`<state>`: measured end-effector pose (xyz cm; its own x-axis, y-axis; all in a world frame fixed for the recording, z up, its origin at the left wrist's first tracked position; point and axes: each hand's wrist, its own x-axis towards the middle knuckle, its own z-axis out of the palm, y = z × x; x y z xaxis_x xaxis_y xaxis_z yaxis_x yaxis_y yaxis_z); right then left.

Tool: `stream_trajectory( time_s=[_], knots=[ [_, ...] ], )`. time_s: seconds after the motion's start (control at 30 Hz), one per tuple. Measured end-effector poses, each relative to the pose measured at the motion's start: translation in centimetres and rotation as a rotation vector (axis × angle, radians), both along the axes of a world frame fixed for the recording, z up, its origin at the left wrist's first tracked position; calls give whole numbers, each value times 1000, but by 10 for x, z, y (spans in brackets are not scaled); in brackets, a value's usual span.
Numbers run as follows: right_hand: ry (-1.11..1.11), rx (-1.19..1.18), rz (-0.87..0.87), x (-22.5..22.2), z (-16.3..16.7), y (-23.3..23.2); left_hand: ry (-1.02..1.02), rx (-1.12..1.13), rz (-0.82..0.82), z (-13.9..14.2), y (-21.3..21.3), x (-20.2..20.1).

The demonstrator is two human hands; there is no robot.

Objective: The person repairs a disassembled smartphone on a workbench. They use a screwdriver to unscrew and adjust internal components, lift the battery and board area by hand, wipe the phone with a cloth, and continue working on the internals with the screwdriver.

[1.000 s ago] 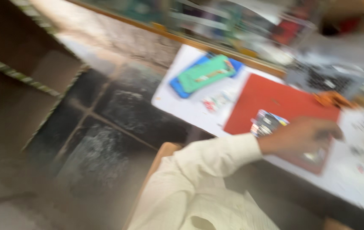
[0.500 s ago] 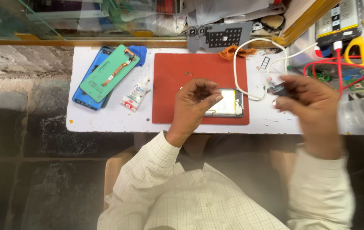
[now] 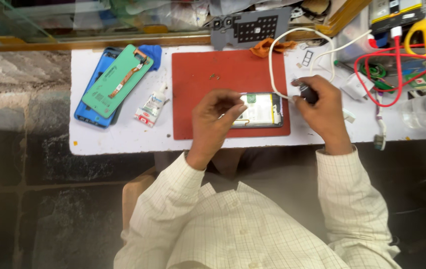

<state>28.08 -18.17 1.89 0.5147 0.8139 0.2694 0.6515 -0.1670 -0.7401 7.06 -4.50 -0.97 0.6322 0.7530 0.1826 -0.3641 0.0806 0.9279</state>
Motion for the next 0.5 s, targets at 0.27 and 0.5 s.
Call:
stream_trajectory(
  time_s=[0.27, 0.5],
  knots=[
    [-326, -142, 120, 26, -23, -9, 15, -19, 57, -7, 14, -35],
    [183, 451, -80, 115, 62, -45, 50, 2, 81, -6, 20, -44]
  ],
)
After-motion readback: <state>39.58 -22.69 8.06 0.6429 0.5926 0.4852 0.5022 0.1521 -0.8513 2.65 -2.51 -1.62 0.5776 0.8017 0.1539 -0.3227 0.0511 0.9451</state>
